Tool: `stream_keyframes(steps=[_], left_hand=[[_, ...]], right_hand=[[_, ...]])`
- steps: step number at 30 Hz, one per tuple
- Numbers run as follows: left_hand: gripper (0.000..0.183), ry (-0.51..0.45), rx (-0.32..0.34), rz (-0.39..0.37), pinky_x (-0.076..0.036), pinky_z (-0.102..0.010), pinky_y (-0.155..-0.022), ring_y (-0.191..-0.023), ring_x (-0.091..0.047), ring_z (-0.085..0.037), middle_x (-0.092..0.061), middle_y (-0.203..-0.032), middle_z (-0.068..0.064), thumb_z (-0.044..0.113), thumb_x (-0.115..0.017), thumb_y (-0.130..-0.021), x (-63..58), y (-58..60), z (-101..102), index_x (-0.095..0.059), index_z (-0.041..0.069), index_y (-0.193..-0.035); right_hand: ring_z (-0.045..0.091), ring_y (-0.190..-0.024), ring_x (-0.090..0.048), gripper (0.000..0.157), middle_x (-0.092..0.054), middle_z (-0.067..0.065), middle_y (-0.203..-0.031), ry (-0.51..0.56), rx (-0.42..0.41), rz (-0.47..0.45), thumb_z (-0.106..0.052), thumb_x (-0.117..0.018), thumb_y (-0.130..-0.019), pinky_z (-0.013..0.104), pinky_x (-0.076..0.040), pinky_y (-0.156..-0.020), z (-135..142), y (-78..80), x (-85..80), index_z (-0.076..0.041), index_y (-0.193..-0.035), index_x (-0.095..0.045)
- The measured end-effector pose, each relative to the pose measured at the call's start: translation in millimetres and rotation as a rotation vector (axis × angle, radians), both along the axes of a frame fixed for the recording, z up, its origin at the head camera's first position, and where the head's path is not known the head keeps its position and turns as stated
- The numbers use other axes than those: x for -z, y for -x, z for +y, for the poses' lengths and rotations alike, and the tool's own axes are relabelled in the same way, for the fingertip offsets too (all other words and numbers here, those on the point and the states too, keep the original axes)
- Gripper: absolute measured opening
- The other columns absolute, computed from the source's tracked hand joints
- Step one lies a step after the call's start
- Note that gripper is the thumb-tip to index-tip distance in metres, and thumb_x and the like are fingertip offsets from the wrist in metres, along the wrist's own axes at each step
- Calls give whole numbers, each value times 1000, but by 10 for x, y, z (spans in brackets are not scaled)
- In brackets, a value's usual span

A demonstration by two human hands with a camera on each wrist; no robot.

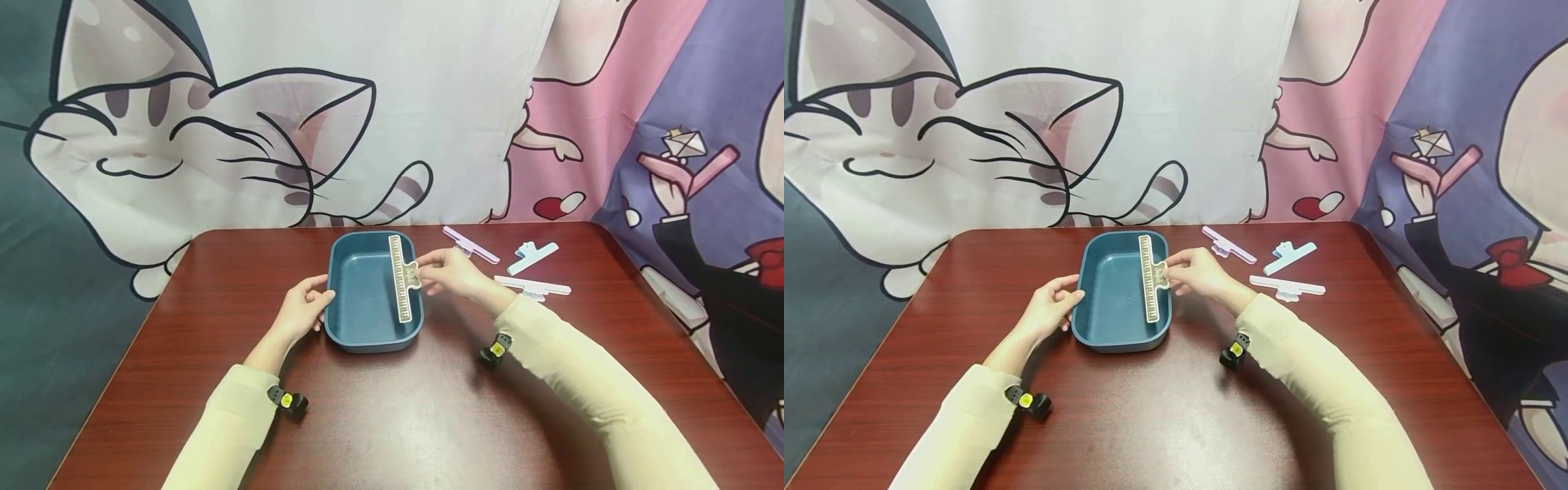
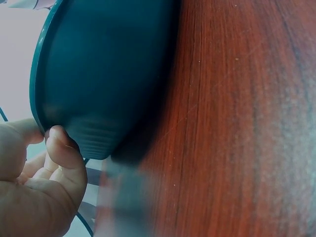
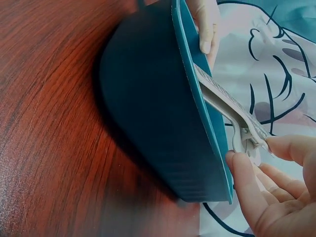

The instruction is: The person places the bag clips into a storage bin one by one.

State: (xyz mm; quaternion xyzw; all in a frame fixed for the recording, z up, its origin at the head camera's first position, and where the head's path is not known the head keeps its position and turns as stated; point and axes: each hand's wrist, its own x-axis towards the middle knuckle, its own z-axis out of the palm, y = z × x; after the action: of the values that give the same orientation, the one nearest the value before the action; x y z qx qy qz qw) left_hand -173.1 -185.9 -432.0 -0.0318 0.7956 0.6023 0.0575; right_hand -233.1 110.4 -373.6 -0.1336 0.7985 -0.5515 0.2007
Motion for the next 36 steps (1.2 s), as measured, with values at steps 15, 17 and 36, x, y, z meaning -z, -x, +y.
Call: stream_keyframes(steps=[15,17,36], left_hand=[[48,2,3,12,-43,-21,-39,-43,-46,-9,-49,-58,1,15,-59,-93,0,10,5,-43,1,-137],[48,2,2,11,-43,-21,-39,-43,-46,-9,-49,-58,1,15,-59,-93,-2,9,6,-43,1,-137],[47,-5,-7,8,-43,-21,-39,-43,-46,-9,-49,-58,1,15,-59,-93,-3,8,8,-44,2,-136]], right_hand=[[38,-88,-68,31,-68,24,-97,-28,-43,40,-5,-62,-86,43,-59,-69,-109,-19,0,9,-113,-60],[37,-87,-68,31,-69,23,-97,-40,-46,44,-6,-62,-85,40,-59,-67,-122,-17,9,8,-113,-60],[17,-78,-69,27,-70,16,-94,-167,-73,80,-8,-64,-83,35,-60,-68,-245,-42,-58,1,-108,-64]])
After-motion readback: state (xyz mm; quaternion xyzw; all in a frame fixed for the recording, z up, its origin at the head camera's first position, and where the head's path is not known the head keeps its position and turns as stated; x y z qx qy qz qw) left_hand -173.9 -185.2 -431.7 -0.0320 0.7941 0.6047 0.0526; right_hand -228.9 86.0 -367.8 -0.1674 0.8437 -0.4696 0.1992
